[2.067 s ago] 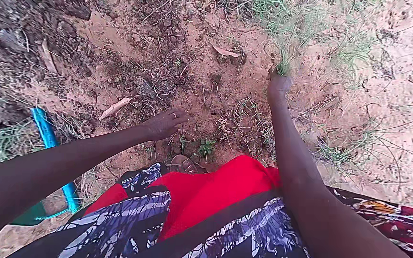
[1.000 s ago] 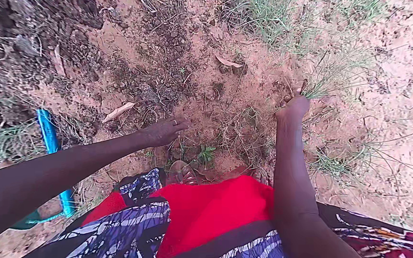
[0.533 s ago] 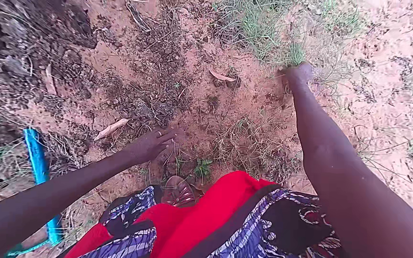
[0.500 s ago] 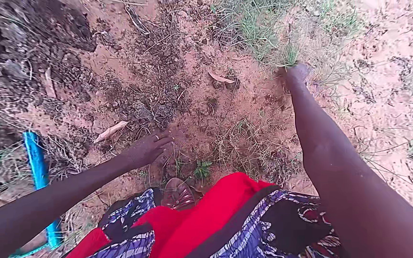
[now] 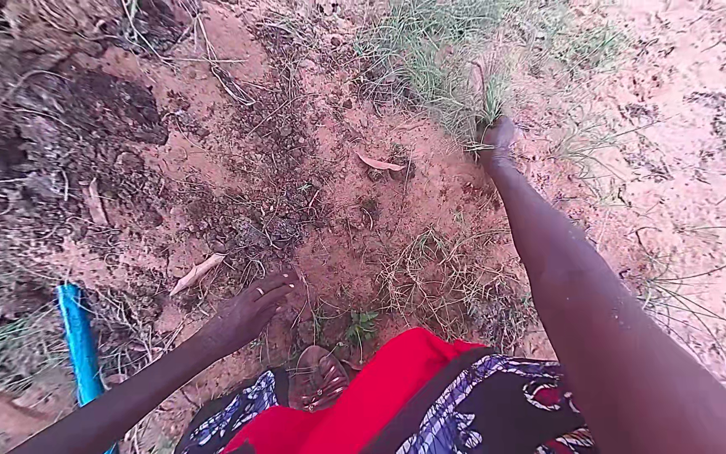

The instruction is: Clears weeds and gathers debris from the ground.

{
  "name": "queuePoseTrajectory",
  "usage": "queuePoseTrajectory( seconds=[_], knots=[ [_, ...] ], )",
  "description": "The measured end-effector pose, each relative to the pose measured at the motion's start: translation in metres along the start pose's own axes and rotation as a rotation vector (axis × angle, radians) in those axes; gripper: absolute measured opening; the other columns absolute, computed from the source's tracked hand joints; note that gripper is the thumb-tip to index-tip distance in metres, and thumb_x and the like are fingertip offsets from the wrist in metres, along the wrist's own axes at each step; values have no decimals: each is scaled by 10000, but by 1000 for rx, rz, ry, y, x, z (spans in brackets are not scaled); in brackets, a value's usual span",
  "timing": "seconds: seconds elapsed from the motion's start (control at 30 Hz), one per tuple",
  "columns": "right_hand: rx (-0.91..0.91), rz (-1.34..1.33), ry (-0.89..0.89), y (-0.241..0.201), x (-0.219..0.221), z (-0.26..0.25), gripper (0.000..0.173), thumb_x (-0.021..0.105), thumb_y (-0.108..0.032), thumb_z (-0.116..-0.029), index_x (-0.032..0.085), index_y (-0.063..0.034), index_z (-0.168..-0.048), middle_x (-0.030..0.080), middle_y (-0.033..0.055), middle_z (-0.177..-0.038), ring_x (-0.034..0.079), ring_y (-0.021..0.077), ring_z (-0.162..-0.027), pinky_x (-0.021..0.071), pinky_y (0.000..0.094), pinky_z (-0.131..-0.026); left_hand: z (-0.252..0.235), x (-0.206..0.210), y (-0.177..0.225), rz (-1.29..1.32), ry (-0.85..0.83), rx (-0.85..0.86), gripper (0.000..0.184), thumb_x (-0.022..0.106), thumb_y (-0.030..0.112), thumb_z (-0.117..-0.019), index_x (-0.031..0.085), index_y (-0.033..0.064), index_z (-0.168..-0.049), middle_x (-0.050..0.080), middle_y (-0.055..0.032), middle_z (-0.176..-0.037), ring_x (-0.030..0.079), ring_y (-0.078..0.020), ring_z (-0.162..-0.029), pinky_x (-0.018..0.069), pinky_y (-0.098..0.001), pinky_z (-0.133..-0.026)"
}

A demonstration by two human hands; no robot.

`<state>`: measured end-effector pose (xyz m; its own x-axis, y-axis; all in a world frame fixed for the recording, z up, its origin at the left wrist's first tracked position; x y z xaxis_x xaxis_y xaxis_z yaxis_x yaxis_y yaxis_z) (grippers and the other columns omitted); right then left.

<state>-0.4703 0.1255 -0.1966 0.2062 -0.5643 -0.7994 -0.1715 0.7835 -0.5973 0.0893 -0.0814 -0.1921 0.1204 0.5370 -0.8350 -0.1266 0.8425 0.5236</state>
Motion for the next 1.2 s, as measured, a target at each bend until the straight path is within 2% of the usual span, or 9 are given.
queuePoseTrajectory(
  seconds=[0.17, 0.3, 0.7, 0.83, 0.9, 0.97, 1.07, 1.17, 1.2],
  knots=[
    [20, -132, 3, 3, 9, -37, 445, 579, -265, -1022, 593, 77, -1307, 642, 295, -1281, 611, 414, -1241, 461, 567, -1061, -7, -7, 11, 20, -36, -42, 384, 555, 154, -998, 649, 26, -1348, 594, -205, -1432, 571, -389, -1333, 472, -506, -1097],
    [15, -535, -97, 4, 0, -29, 345, 540, -161, -1050, 543, 43, -1329, 619, 164, -1204, 609, 165, -1041, 513, 355, -920, -7, -8, 17, 39, -104, -87, 384, 570, 124, -1000, 636, 20, -1364, 565, -226, -1462, 588, -402, -1315, 489, -525, -1072],
    [424, -959, 115, 30, -2, 51, 285, 496, -144, -1038, 509, -55, -1308, 589, 116, -1142, 613, 192, -973, 556, 413, -790, -18, -6, 22, 111, -228, -156, 412, 543, 107, -1030, 575, 44, -1436, 523, -199, -1515, 602, -406, -1295, 512, -543, -1028],
    [469, -1081, 217, 46, -7, 97, 358, 523, -180, -1047, 482, -62, -1383, 600, 105, -1180, 623, 172, -1019, 566, 393, -862, -29, -5, 17, 150, -178, -157, 397, 534, 115, -1030, 584, 20, -1413, 554, -231, -1468, 641, -409, -1230, 527, -540, -1006],
    [390, -1217, 105, 52, -8, 103, 238, 390, -283, -1105, 569, -142, -1177, 597, -1, -906, 590, 79, -764, 549, 293, -695, -29, -3, 19, 170, -202, -170, 396, 524, 112, -1039, 571, 6, -1418, 543, -243, -1473, 627, -413, -1246, 509, -537, -1029],
    [329, -1442, -105, 43, -21, 89, 506, 197, -510, -1105, 551, -221, -886, 539, -58, -602, 499, 53, -477, 469, 234, -463, -34, -6, 23, 165, -209, -158, 397, 517, 113, -1042, 569, 5, -1421, 539, -247, -1476, 620, -417, -1254, 505, -541, -1031],
    [194, -1711, -246, 48, -48, 72, 589, 254, -688, -1034, 564, -187, -1030, 611, -5, -720, 608, 119, -600, 562, 282, -578, -36, -10, 27, 149, -181, -115, 389, 527, 106, -1039, 581, -2, -1408, 542, -250, -1473, 612, -425, -1270, 505, -555, -1035],
    [152, -1462, -146, 42, -59, 71, 150, 443, -281, -1098, 543, -171, -1082, 665, -16, -827, 669, 94, -722, 593, 269, -674, -26, -10, 26, 129, -115, -82, 368, 544, 91, -1020, 610, 1, -1370, 583, -251, -1426, 657, -439, -1193, 544, -570, -966],
    [174, -1230, -80, 39, -57, 71, 190, 588, -59, -997, 521, -141, -1155, 658, -8, -907, 671, 87, -782, 597, 281, -709, -22, -9, 24, 120, -104, -91, 372, 554, 87, -1011, 614, 11, -1370, 594, -244, -1416, 681, -447, -1133, 557, -581, -922]
  ],
)
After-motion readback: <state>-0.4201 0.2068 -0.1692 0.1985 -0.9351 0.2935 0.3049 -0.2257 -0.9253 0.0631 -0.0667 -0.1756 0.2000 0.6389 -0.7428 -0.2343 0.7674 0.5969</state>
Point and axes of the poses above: each hand's wrist, its own z-axis away from the middle knuckle, its own x-axis out of the palm, y = z × x, the point moved 5 cm from there along -z, towards the middle knuckle
